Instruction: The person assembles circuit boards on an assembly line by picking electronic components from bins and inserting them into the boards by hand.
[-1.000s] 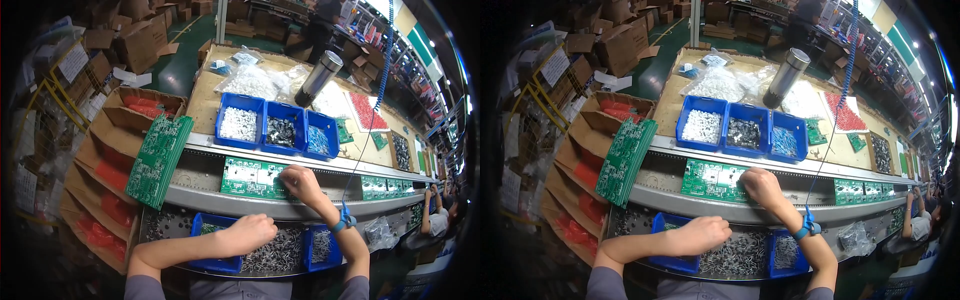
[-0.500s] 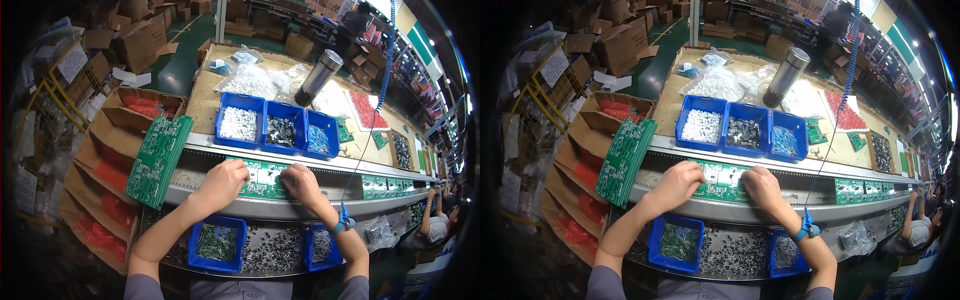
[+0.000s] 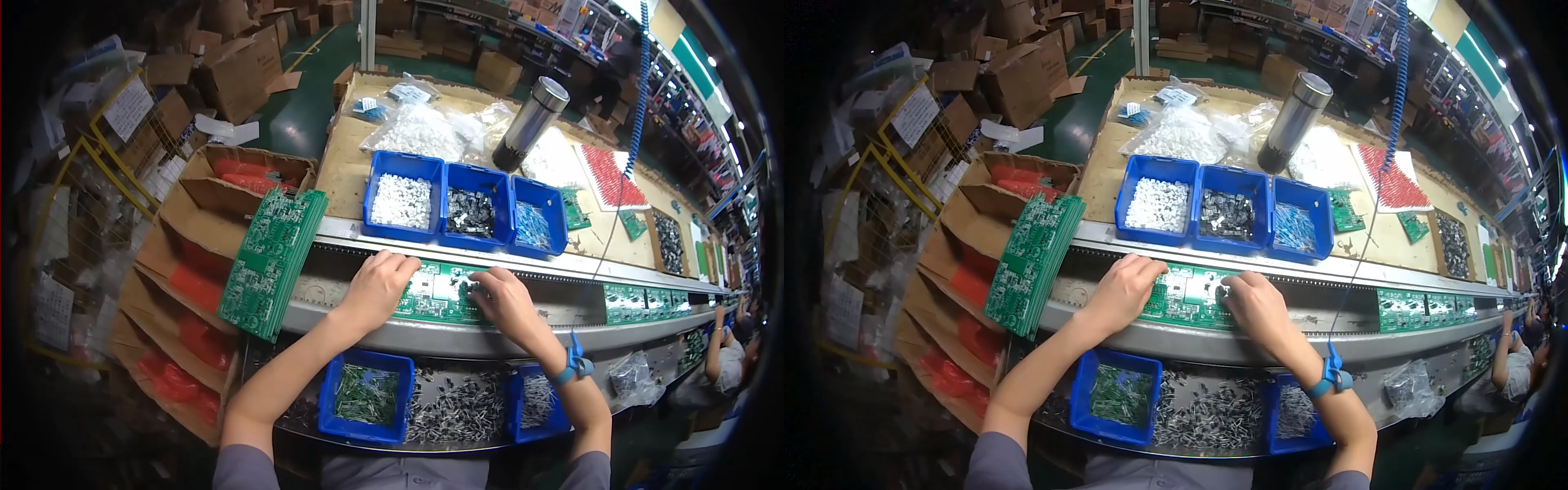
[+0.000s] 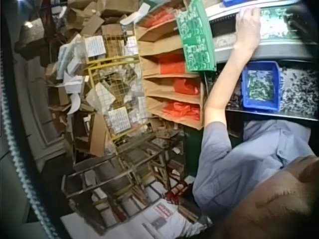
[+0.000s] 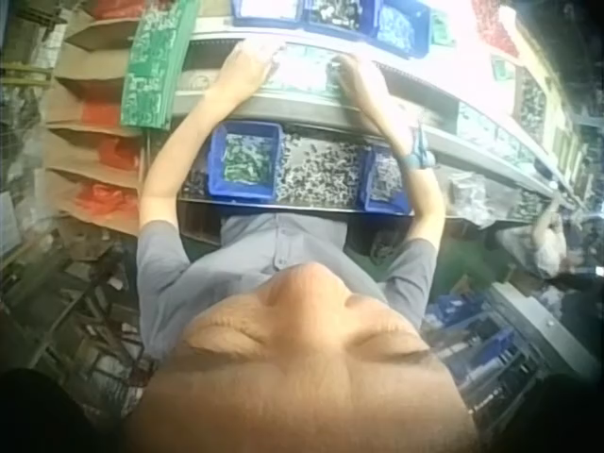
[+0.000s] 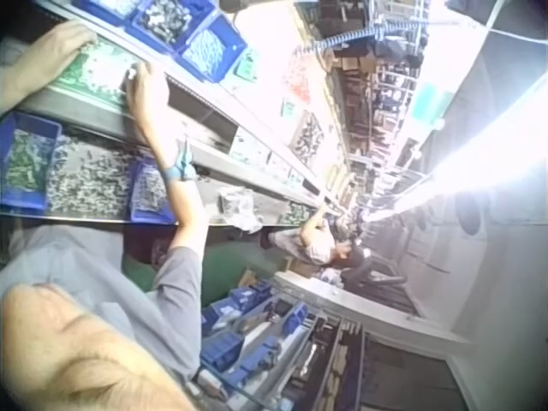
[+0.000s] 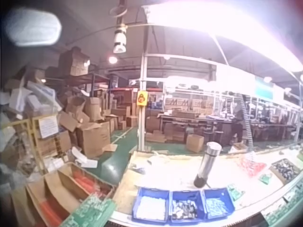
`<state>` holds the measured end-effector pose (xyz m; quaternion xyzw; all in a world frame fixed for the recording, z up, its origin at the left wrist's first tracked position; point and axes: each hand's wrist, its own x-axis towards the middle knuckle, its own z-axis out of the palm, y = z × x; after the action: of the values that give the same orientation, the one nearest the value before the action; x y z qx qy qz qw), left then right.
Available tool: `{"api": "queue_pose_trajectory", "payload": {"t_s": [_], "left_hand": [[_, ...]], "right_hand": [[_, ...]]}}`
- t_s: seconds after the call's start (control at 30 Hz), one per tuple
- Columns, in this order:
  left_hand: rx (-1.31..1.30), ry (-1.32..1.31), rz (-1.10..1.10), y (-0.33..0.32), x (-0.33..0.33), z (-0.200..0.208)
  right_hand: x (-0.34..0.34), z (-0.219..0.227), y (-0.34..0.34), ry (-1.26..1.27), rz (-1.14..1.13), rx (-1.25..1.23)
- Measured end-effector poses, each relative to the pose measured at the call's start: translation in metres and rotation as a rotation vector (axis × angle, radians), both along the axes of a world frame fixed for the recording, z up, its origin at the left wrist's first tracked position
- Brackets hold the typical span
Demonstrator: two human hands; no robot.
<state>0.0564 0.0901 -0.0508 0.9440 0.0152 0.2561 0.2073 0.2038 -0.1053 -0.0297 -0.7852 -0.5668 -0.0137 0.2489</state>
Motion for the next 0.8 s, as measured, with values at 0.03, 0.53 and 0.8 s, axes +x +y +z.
{"api": "queue_pose_trajectory", "payload": {"t_s": [0.03,0.53,0.8], "left_hand": [[0.001,0.003,0.002,0.000,-0.001,-0.001],[0.048,0.115,0.027,-0.001,-0.002,0.003],[0.019,0.032,-0.009,0.009,0.003,-0.013]], "right_hand": [[-0.004,0.005,-0.003,0.003,0.002,0.001],[-0.098,-0.003,-0.051,-0.087,0.372,-0.463],[-0.098,-0.019,-0.052,-0.068,0.318,-0.489]]}}
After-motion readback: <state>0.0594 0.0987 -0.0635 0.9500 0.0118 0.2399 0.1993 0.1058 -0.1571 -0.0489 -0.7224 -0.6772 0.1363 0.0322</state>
